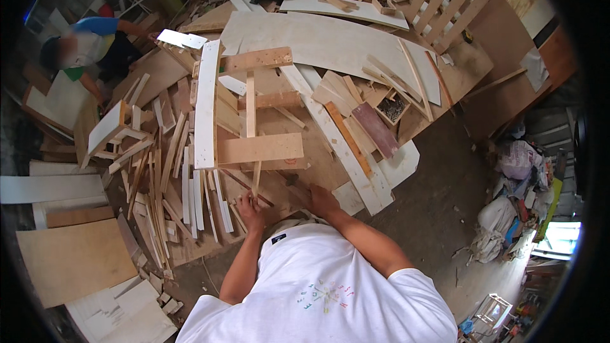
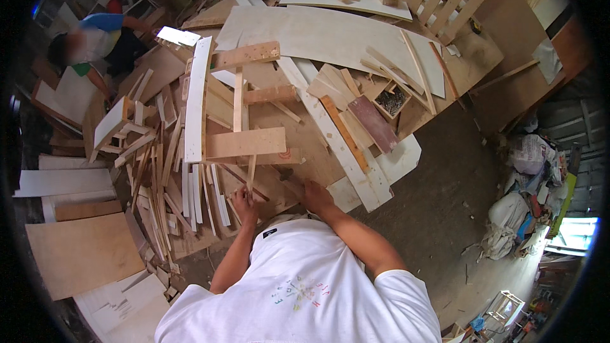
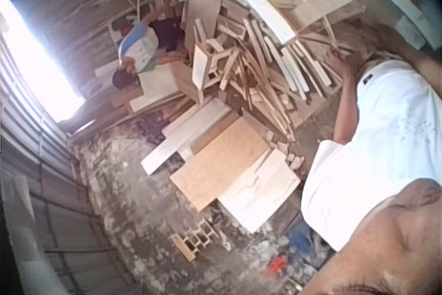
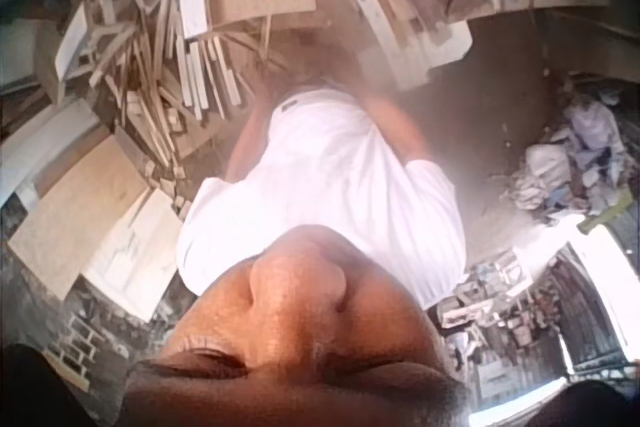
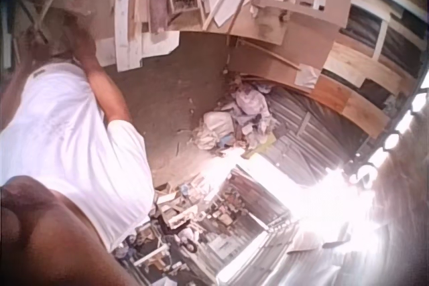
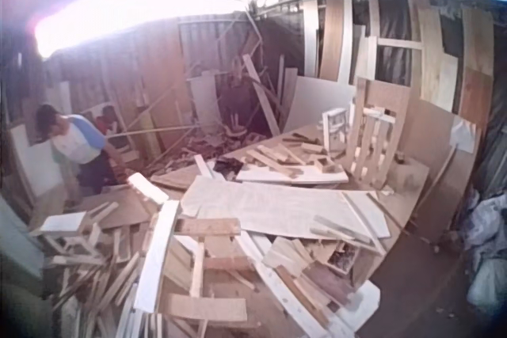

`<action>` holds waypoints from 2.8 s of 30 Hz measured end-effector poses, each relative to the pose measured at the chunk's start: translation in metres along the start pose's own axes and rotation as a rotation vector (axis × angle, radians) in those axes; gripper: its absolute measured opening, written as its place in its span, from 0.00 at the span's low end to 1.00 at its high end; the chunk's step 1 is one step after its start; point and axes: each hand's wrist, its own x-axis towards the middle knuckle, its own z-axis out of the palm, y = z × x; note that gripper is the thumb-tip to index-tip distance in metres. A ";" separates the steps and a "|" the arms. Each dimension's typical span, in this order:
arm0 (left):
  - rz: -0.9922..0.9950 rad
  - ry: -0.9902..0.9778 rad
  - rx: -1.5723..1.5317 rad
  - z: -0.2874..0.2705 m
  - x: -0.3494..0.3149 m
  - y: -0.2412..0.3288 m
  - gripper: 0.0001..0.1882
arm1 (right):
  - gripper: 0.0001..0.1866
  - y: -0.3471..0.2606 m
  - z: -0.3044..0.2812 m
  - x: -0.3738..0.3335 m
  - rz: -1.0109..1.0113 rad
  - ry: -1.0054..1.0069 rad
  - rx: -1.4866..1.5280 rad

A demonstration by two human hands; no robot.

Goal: The person assembles a small wooden chair by aligning wooden slats and base pieces, then hammering nails into them on a workbench.

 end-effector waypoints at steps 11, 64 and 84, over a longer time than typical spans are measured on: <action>0.044 0.112 0.343 -0.029 -0.016 0.010 0.20 | 0.26 -0.022 -0.080 -0.023 0.099 -0.002 0.324; -0.793 -0.089 -1.929 0.108 0.045 0.021 0.09 | 0.23 -0.093 -0.098 0.353 -0.098 0.141 0.152; -0.732 -0.112 -2.092 0.115 0.023 0.006 0.15 | 0.21 -0.071 -0.071 0.373 -0.184 0.177 0.148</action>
